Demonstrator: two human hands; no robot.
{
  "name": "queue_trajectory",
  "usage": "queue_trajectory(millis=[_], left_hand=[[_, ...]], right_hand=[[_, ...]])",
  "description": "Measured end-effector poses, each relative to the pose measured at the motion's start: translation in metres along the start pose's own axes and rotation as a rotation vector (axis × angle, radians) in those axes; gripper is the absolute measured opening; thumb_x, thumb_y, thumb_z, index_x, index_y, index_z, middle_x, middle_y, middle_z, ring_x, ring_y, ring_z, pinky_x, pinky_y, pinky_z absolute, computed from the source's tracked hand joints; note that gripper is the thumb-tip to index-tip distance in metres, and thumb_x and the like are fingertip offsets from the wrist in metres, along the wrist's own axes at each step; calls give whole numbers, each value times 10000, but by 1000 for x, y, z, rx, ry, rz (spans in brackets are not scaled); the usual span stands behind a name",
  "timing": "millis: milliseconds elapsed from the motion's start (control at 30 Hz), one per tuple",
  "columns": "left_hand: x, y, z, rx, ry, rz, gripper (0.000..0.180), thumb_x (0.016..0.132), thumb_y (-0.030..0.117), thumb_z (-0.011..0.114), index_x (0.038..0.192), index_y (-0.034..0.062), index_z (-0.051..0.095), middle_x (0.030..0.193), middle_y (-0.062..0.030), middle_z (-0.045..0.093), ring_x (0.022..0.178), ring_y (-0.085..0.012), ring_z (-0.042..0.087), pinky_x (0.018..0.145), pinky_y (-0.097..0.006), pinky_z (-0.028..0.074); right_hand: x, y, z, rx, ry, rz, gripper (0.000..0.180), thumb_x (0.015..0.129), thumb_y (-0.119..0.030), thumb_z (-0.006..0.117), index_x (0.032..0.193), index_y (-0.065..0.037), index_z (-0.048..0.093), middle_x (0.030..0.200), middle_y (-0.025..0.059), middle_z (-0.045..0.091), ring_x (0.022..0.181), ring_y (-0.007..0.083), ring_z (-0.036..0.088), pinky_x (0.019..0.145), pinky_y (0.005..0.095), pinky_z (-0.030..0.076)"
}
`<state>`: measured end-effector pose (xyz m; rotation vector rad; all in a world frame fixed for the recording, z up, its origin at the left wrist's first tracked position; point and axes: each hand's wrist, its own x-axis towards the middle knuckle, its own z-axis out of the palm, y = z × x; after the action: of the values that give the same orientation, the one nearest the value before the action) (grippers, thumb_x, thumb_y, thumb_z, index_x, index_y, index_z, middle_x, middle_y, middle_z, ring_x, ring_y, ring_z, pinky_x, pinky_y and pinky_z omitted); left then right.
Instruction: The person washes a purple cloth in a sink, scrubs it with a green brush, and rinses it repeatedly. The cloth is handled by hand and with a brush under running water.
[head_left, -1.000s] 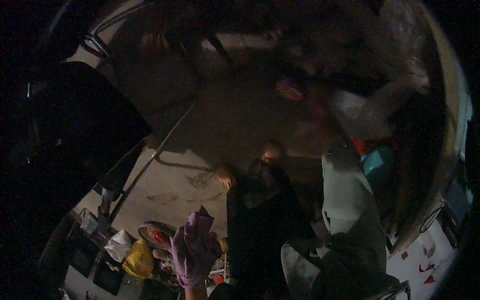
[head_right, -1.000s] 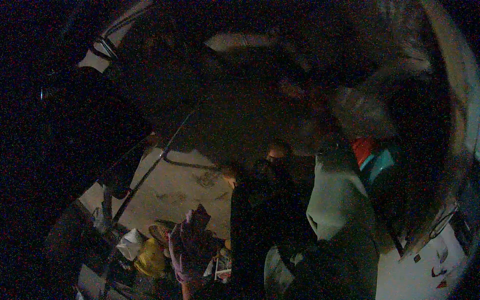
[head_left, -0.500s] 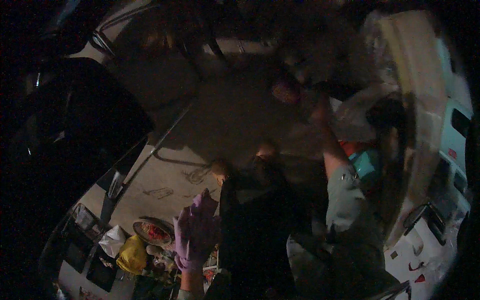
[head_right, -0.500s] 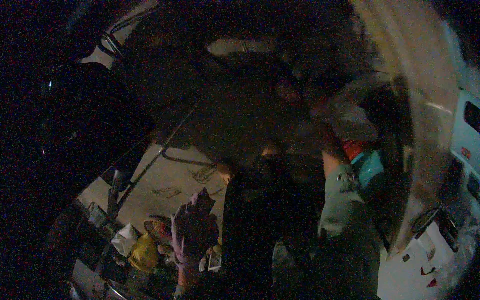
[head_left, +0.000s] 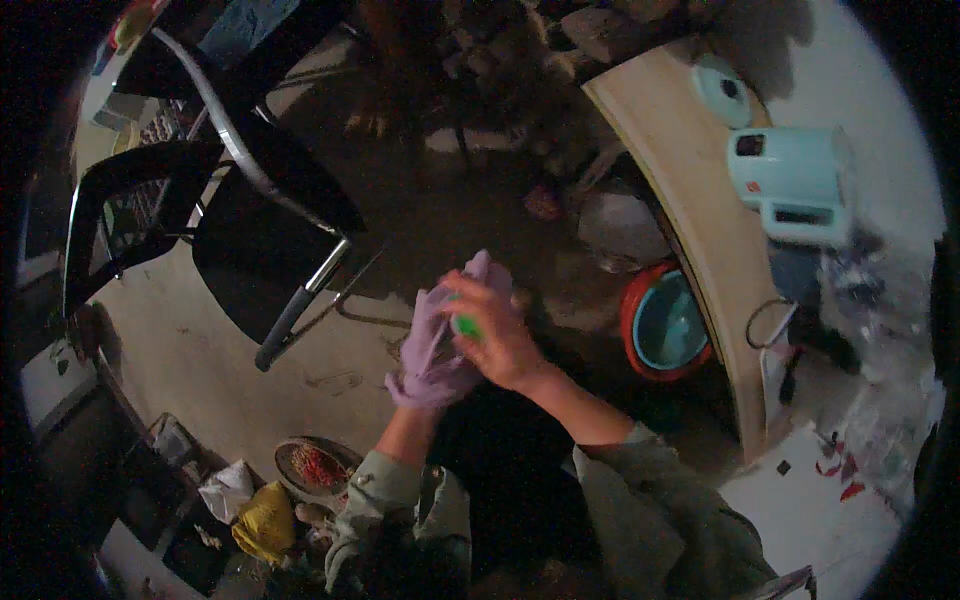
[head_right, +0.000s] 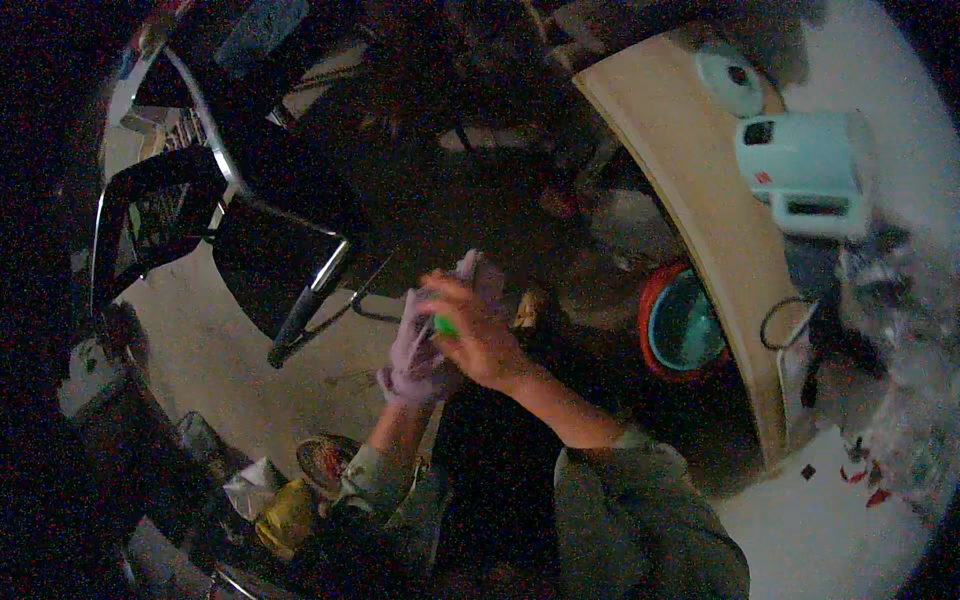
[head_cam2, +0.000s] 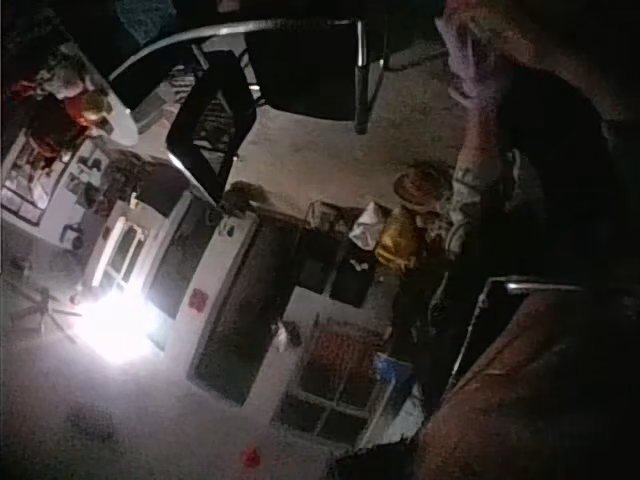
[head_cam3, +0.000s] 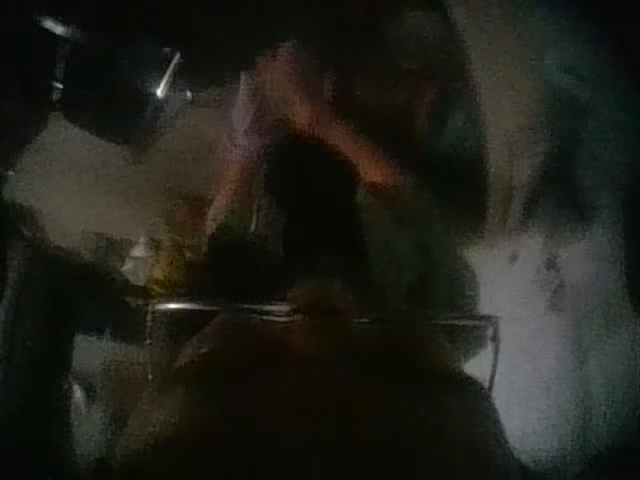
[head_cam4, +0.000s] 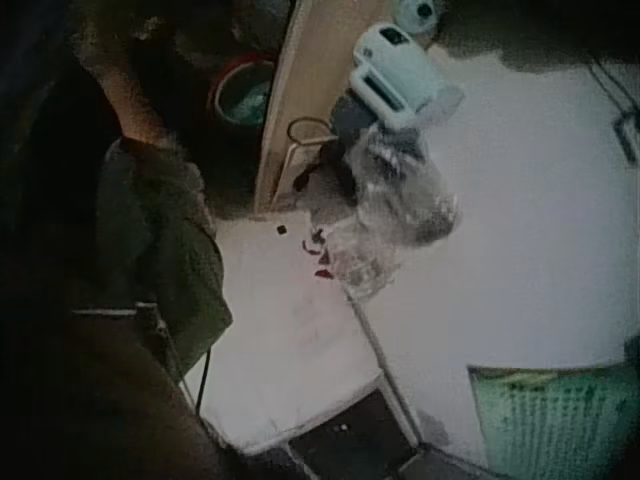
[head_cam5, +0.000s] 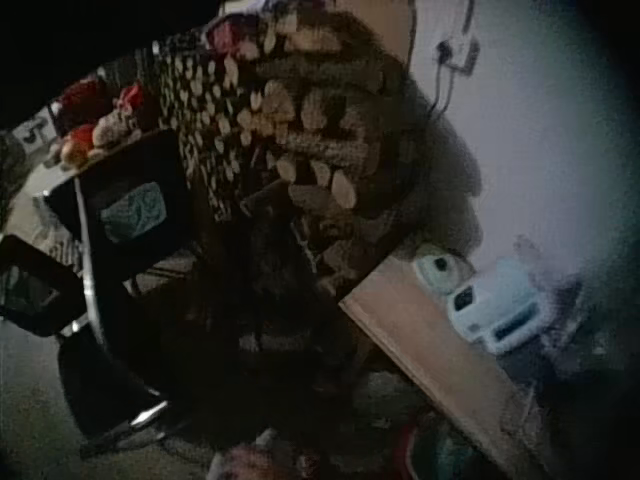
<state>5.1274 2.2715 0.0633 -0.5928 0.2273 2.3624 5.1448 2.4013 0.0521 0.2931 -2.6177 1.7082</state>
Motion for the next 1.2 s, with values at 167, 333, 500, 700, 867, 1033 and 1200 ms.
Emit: queue_trajectory(millis=[167,333,500,700,867,1033,1200], left_hand=[[-13,-23,5,405,-214,167,503,1032,333,398,1478,122,297,1473,-44,355,1368,-226,353,1124,-362,303],[-29,-33,-28,535,-322,64,540,1027,318,395,1514,142,241,1527,-50,287,1424,-235,268,1162,-358,220],[-52,-47,-37,354,-393,157,543,1023,306,391,1513,140,228,1541,-59,272,1423,-227,249,1153,-359,218],[-136,-62,53,310,-503,126,325,1031,230,407,1325,101,454,1305,-52,515,1200,-190,510,995,-331,428],[-199,-83,83,496,-566,205,332,1017,221,439,1328,105,449,1289,-54,521,1182,-194,520,992,-341,434],[-235,-90,72,454,-580,133,379,1001,213,476,1363,114,427,1302,-57,514,1188,-200,516,1007,-354,432],[-258,-100,77,422,-578,46,435,986,206,512,1399,122,404,1314,-59,507,1195,-206,513,1022,-367,430]], right_hand=[[25,-35,-17,-331,102,-24,327,923,-152,575,1242,-112,519,1383,126,499,1320,360,432,1119,487,299],[-12,-79,-6,-243,270,20,321,928,-199,570,1236,-122,522,1392,117,496,1354,365,396,1124,542,259],[-60,-147,8,-345,180,-266,330,921,-246,588,1237,-161,550,1431,116,459,1381,384,355,1136,562,233],[-45,-158,-33,-346,356,-165,371,925,-326,602,1249,-154,551,1385,145,501,1355,382,394,1093,473,323],[-131,-213,5,-493,454,-379,332,940,-320,586,1233,-166,555,1316,144,561,1301,363,467,1046,498,398],[-197,-241,50,-316,235,-460,398,907,-363,608,1244,-156,558,1347,119,544,1355,336,416,1104,481,349],[-162,-233,-4,-495,445,-395,411,927,-376,583,1257,-134,536,1285,114,576,1262,357,488,1058,482,380]])
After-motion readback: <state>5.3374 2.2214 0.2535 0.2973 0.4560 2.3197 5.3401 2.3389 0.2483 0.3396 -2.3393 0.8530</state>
